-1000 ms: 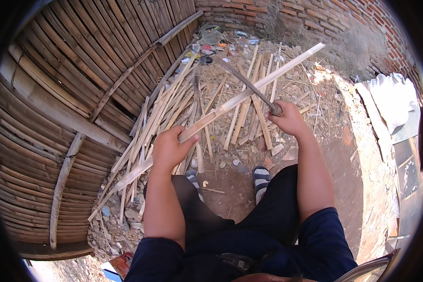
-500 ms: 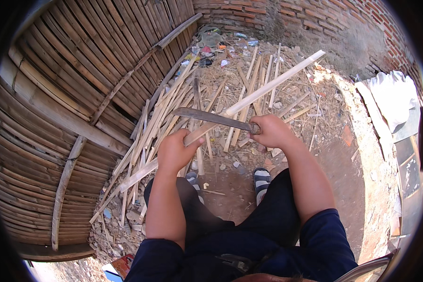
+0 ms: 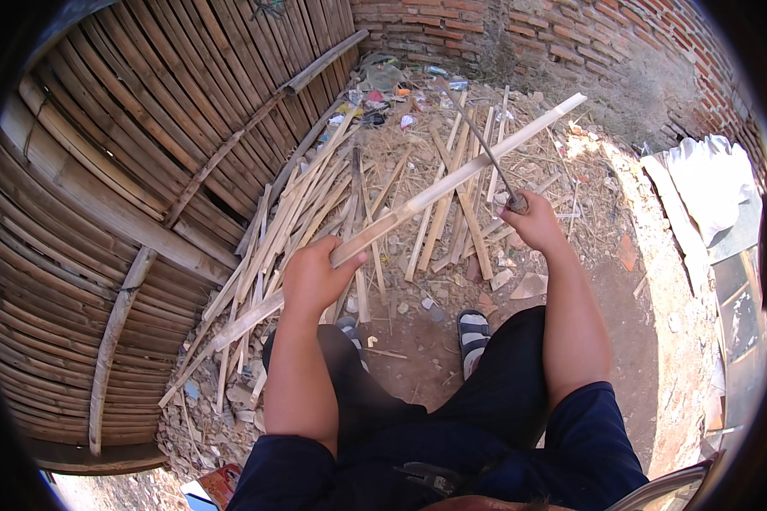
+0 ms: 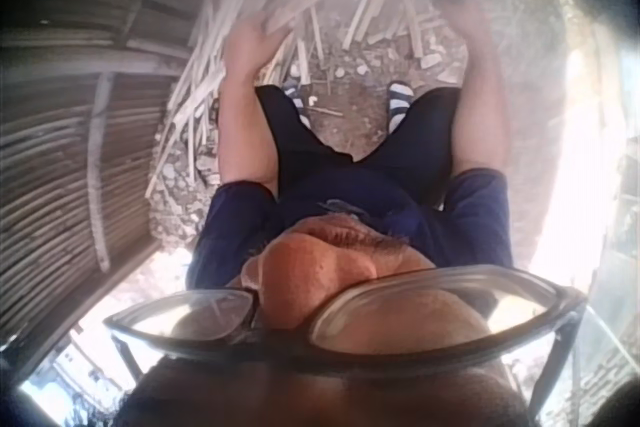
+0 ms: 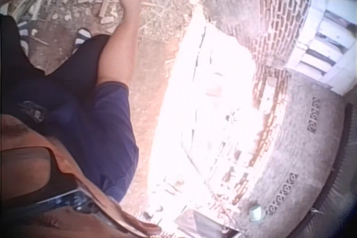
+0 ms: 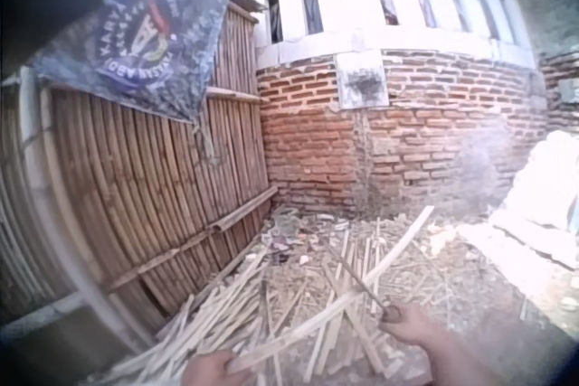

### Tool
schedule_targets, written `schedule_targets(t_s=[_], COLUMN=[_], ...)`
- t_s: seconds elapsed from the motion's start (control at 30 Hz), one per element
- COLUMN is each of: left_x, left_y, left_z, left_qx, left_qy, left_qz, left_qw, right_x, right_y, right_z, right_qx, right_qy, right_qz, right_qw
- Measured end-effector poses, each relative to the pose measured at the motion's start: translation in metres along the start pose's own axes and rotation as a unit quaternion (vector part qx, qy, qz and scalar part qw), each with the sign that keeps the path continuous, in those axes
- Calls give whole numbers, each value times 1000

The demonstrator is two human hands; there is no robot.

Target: The person uses a blade to shave thin layers off a wooden strip.

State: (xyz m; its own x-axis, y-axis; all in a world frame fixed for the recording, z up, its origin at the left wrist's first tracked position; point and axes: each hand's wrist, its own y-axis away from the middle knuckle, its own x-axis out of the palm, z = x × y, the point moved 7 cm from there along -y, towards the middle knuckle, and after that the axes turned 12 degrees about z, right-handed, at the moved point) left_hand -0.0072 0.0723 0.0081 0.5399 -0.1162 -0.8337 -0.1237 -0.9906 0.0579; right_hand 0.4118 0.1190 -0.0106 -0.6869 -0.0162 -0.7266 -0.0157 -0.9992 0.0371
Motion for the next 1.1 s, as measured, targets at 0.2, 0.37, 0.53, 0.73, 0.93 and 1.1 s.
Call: schedule_targets(t_s=[0.2,0.37,0.53,0.73,0.93,1.1], left_x=[8,5,-1,-4,4,9], left_y=[2,1,2,3,2,0], left_z=[-6,-2,4,-1,-8,2], left_qx=[-2,-2,8,-11,22,19], left_qy=[0,-5,11,8,-5,2], left_qz=[-14,-6,-18,-5,-34,-24], left_qw=[1000,1000,1000,1000,999,1000], right_x=[57,77,19,-6,47,77], right_y=[16,22,-1,-1,13,25], right_z=[73,92,32,-4,62,93], right_qx=[-125,-148,-64,-8,-126,-181], right_qy=[137,171,47,14,129,170], right_qz=[166,220,83,-19,132,193], right_qw=[969,949,993,1000,975,949])
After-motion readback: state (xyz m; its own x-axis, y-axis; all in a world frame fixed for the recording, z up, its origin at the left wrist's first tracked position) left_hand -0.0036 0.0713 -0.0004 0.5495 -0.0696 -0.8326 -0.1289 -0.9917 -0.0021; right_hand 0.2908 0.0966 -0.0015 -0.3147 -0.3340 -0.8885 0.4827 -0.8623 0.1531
